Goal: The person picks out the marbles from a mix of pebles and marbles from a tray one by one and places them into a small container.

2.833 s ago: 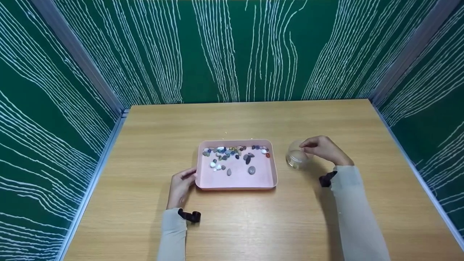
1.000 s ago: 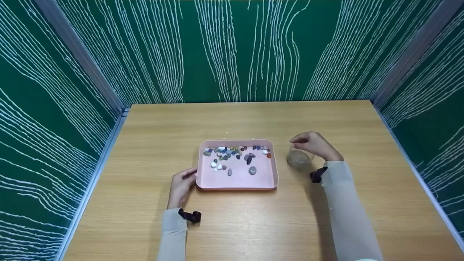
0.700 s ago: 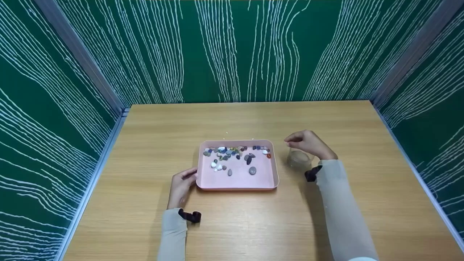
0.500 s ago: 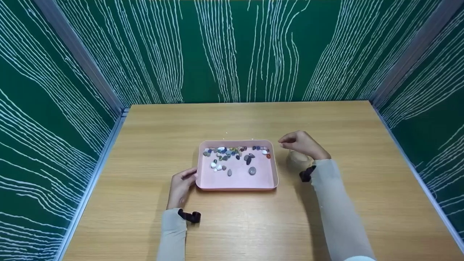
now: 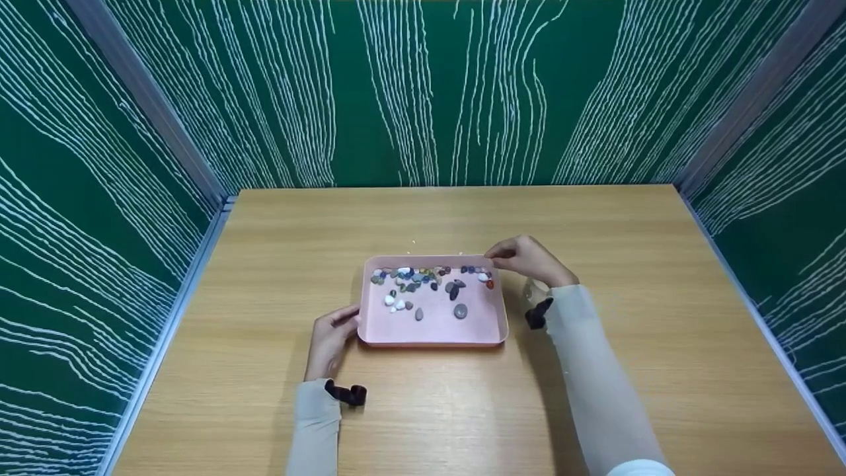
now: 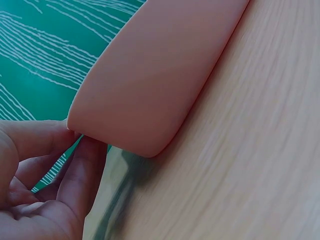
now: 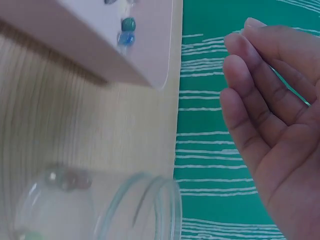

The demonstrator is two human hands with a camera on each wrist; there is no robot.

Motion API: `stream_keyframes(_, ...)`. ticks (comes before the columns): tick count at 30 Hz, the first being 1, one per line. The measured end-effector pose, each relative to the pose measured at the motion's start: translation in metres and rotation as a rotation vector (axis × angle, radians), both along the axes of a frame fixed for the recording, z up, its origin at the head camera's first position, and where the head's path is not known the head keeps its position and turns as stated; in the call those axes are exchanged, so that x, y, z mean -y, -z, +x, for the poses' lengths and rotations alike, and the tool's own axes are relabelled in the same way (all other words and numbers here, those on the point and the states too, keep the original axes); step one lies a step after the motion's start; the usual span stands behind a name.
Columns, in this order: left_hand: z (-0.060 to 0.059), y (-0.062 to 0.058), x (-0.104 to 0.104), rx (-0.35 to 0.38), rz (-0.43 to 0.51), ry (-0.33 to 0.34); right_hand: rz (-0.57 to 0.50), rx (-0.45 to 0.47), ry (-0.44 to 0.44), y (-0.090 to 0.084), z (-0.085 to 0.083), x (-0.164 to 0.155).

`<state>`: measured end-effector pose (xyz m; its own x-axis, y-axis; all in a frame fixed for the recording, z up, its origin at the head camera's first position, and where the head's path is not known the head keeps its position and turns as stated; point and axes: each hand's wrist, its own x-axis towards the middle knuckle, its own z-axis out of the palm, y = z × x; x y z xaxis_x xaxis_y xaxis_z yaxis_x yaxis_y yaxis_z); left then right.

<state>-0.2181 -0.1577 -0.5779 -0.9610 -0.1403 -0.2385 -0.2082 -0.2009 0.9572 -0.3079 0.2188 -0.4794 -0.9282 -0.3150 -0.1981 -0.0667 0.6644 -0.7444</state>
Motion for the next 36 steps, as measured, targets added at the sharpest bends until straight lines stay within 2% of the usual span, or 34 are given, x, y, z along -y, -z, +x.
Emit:
stream_keyframes(8, -0.001, -0.001, -0.001, -0.012, 0.013, 0.003, -0.018, -0.046, -0.038, -0.001, -0.004, 0.016)
stream_keyframes(13, -0.001, -0.004, -0.001, -0.021, -0.005, 0.007, -0.039, -0.015, -0.012, -0.001, -0.005, 0.023)
stream_keyframes(21, 0.001, -0.003, -0.001, 0.013, -0.022, -0.001, -0.087, 0.044, 0.004, 0.006, -0.009, 0.035)
stream_keyframes(28, 0.002, -0.004, 0.000, 0.030, -0.014, -0.008, -0.070, 0.024, -0.035, 0.011, -0.013, 0.050)
stream_keyframes(36, 0.001, -0.003, -0.001, 0.017, 0.006, -0.004, -0.070, 0.060, -0.052, 0.013, -0.019, 0.070)
